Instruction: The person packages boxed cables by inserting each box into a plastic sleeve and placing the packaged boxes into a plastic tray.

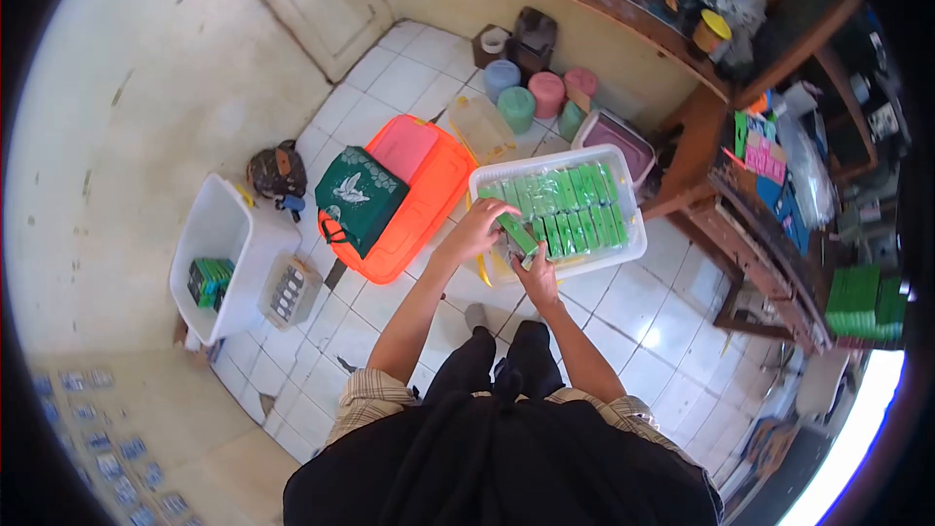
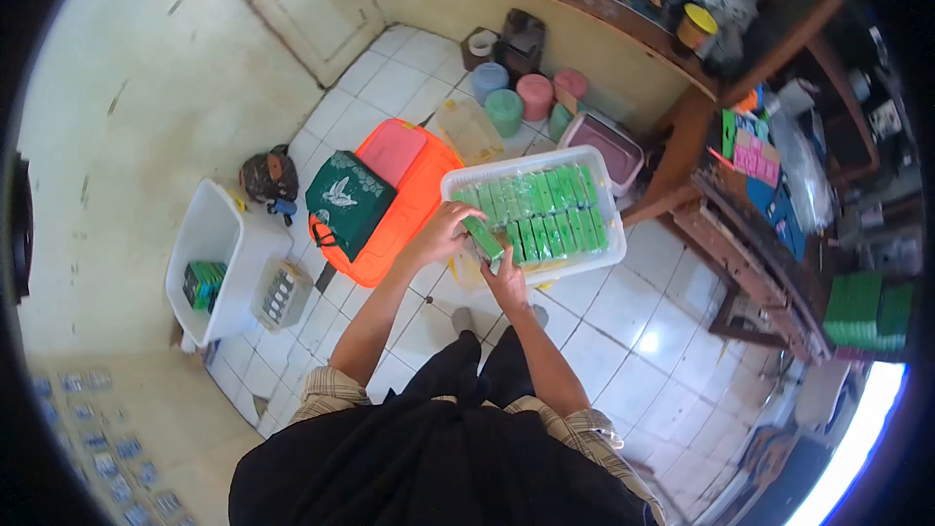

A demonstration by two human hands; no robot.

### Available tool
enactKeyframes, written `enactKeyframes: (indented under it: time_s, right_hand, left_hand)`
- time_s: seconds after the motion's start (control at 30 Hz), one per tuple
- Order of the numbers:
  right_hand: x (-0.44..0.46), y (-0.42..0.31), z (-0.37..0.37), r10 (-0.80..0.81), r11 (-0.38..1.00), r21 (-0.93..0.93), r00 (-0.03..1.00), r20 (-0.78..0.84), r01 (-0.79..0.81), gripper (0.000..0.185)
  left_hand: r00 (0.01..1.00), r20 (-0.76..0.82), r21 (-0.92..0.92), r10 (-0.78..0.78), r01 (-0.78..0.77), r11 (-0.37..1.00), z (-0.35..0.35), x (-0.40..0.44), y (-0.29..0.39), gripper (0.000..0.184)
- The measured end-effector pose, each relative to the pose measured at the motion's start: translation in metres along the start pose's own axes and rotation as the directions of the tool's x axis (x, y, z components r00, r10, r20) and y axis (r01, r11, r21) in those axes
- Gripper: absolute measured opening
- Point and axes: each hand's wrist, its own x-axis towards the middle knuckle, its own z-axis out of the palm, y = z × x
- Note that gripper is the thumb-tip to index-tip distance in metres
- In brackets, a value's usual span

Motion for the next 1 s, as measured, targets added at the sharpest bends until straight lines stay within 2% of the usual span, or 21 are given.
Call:
enactKeyframes:
  time_s: [0.1,0.13,0.2,0.27,0.3,0.33,0.37,0.4,0.43,0.47,0.53,0.7,0.77,0.8,0.83,0.87,0.9,0.93,1.0]
  right_hand:
    - [-0.007,-0.003,0.000,0.089,0.996,-0.018,0.996,0.000,-0.089,0.050]
    - [-0.009,-0.002,0.001,0.051,0.999,-0.015,0.998,0.020,-0.051,0.050]
    - [-0.011,-0.001,0.004,0.038,0.999,-0.009,0.999,0.025,-0.037,0.050]
    - [-0.012,-0.001,0.004,-0.019,0.999,-0.051,0.999,0.035,0.021,0.050]
    - [-0.010,-0.012,-0.005,0.208,0.976,-0.107,0.960,0.190,-0.190,0.052]
    - [-0.008,-0.019,-0.012,0.225,0.972,-0.108,0.960,0.169,-0.209,0.052]
    - [-0.006,-0.025,-0.018,0.056,0.989,-0.139,0.998,0.021,-0.052,0.057]
    - [-0.002,-0.032,-0.023,-0.128,0.975,-0.197,0.985,-0.114,0.103,0.063]
    - [-0.003,-0.040,-0.028,-0.034,0.989,-0.144,0.992,-0.121,0.016,0.062]
    - [-0.003,-0.045,-0.032,-0.028,0.989,-0.145,0.992,-0.127,0.009,0.062]
    - [-0.006,-0.050,-0.036,0.044,0.951,-0.306,0.999,-0.010,-0.045,0.047]
    - [-0.008,-0.027,-0.011,0.130,0.892,-0.440,0.991,0.026,-0.105,0.031]
    - [0.000,-0.015,0.000,0.152,0.872,-0.475,0.988,0.030,-0.120,0.028]
    - [0.007,-0.011,0.005,0.281,0.847,-0.479,0.959,0.041,-0.228,0.031]
    - [0.012,-0.007,0.010,0.404,0.810,-0.483,0.913,0.053,-0.331,0.035]
    - [0.014,-0.004,0.014,0.403,0.814,-0.479,0.913,0.060,-0.328,0.035]
    - [0.017,-0.003,0.017,0.392,0.796,-0.510,0.919,0.026,-0.325,0.031]
    - [0.020,-0.004,0.018,0.379,0.777,-0.541,0.925,-0.008,-0.322,0.026]
    - [0.022,-0.005,0.020,0.408,0.772,-0.535,0.913,0.003,-0.343,0.028]
  left_hand:
    - [0.992,0.127,0.066,-0.011,0.003,0.998,-0.004,0.007,-0.007,0.038]
    - [0.988,0.151,0.058,-0.002,-0.007,0.998,-0.005,0.009,-0.008,0.038]
    - [0.959,0.282,0.355,-0.026,-0.079,0.932,-0.009,0.013,-0.010,0.035]
    - [0.947,0.320,0.360,0.037,-0.158,0.919,-0.005,0.015,-0.018,0.035]
    - [0.938,0.332,0.398,0.104,-0.239,0.886,-0.005,0.016,-0.019,0.034]
    - [0.924,0.343,0.434,0.171,-0.317,0.843,-0.004,0.020,-0.019,0.033]
    - [0.915,0.357,0.427,0.186,-0.337,0.839,-0.002,0.023,-0.017,0.033]
    - [0.903,0.368,0.475,0.221,-0.387,0.790,0.002,0.024,-0.015,0.032]
    - [0.892,0.376,0.522,0.252,-0.428,0.738,0.006,0.024,-0.013,0.031]
    - [0.888,0.382,0.517,0.256,-0.435,0.737,0.012,0.023,-0.011,0.031]
    - [0.870,0.390,0.561,0.302,-0.485,0.671,0.028,0.020,-0.009,0.037]
    - [0.879,0.437,0.551,0.191,-0.429,0.716,0.044,0.014,-0.017,0.041]
    - [0.970,0.188,0.561,0.157,-0.237,0.793,0.049,0.012,-0.015,0.043]
    - [0.970,0.188,0.563,0.154,-0.235,0.792,0.053,0.011,-0.014,0.043]
    - [0.996,0.058,0.366,0.066,-0.083,0.927,0.058,0.009,-0.013,0.036]
    - [0.997,-0.050,0.128,-0.057,0.063,0.990,0.062,0.007,-0.013,0.030]
    - [0.973,-0.018,-0.062,-0.228,0.227,0.972,0.069,0.005,-0.020,0.028]
    - [0.971,-0.022,-0.060,-0.238,0.236,0.970,0.079,0.003,-0.031,0.028]
    - [0.816,0.187,-0.081,-0.547,0.568,0.819,0.102,0.000,-0.056,0.032]
